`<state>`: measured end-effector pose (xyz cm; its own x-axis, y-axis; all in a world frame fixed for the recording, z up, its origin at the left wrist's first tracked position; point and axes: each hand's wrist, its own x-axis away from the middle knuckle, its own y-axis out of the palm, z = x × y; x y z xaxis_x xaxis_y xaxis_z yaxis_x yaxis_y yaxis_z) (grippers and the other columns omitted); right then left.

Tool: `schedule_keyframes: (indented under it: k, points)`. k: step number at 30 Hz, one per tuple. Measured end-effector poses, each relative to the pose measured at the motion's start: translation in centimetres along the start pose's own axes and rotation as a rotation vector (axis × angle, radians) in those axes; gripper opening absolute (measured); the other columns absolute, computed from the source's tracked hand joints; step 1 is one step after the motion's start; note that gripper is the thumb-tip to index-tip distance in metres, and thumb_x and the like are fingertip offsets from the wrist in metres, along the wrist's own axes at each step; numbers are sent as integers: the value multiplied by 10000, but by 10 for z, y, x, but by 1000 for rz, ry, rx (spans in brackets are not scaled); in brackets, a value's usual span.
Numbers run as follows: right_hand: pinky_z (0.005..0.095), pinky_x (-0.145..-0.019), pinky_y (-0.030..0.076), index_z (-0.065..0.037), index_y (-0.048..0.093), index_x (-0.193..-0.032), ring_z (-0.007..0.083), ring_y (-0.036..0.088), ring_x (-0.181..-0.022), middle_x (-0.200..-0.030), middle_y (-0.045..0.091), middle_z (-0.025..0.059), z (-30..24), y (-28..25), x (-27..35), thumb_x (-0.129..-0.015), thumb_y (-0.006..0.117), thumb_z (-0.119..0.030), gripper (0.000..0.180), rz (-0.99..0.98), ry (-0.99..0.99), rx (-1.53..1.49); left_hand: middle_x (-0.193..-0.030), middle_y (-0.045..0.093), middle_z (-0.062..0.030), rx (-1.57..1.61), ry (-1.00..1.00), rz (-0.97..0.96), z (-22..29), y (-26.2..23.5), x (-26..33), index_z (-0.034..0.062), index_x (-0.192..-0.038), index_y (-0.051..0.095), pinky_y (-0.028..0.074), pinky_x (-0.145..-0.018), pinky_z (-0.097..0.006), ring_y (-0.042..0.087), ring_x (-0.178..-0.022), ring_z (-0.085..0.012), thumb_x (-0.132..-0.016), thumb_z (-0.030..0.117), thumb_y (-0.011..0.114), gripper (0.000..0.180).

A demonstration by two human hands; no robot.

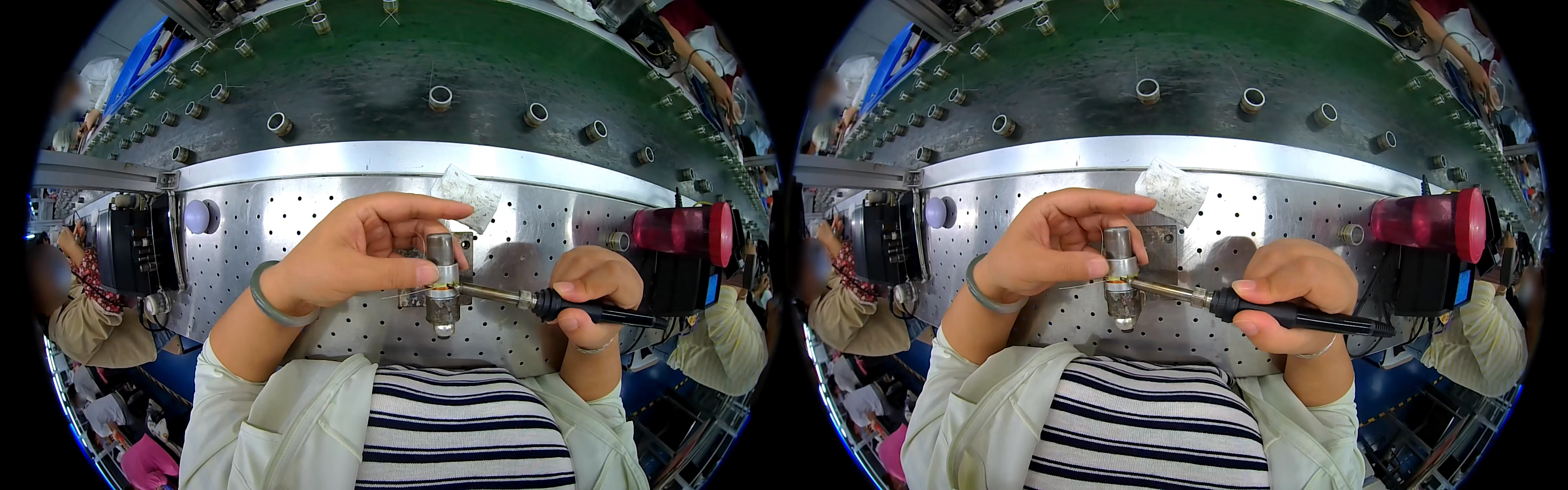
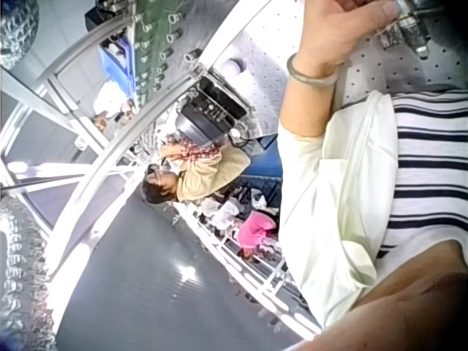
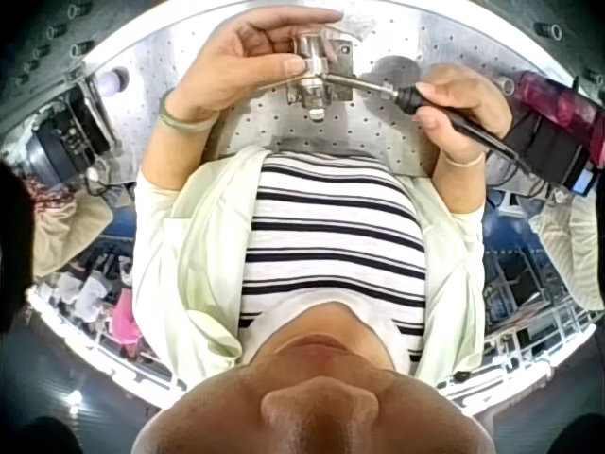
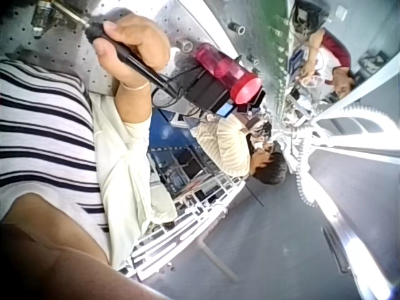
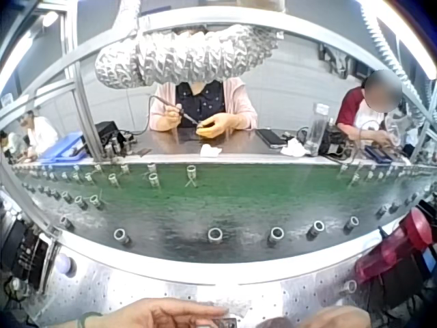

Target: The person uses a soldering iron to apply solder to small cylindrical metal components held in a fixture on a rotating assembly line. They repeatedly pick up components, solder them, and place them back onto the conveyor belt.

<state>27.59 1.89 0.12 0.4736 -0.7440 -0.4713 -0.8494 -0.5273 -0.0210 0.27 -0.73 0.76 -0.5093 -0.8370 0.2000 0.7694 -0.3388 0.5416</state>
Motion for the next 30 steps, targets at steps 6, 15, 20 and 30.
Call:
schedule_keyframes:
  k: [6,15,20,30]
  points:
    - [261,-470,421,34,626,-796,184,557,-499,-663,618,113,0,1,2,-686,749,-38,180,55,-4,-42,-1032,628,-179,-11,-49,21,0,2,0,-59,-1353,408,519,-788,-228,618,-892,-159,-706,-3,738,728]
    - [250,-477,434,49,606,-822,162,568,-501,-674,618,121,0,1,2,-721,729,-21,174,144,46,-231,-1066,619,-184,117,-24,-38,-8,-11,-3,-52,-1365,396,509,-808,-240,600,-986,-177,-710,59,764,759]
    - [252,-499,431,51,623,-816,171,571,-529,-668,619,117,2,2,5,-684,750,-9,193,132,68,-167,-1078,617,-186,54,-132,-40,-3,-6,-4,-51,-1360,404,500,-822,-239,607,-975,-180,-706,46,762,752]
    - [250,-512,429,50,628,-810,172,571,-556,-693,624,120,2,4,6,-675,755,-10,194,139,112,-146,-1001,637,-137,84,-72,8,-9,-3,-2,-62,-1360,393,499,-811,-236,622,-895,-154,-717,22,748,739]
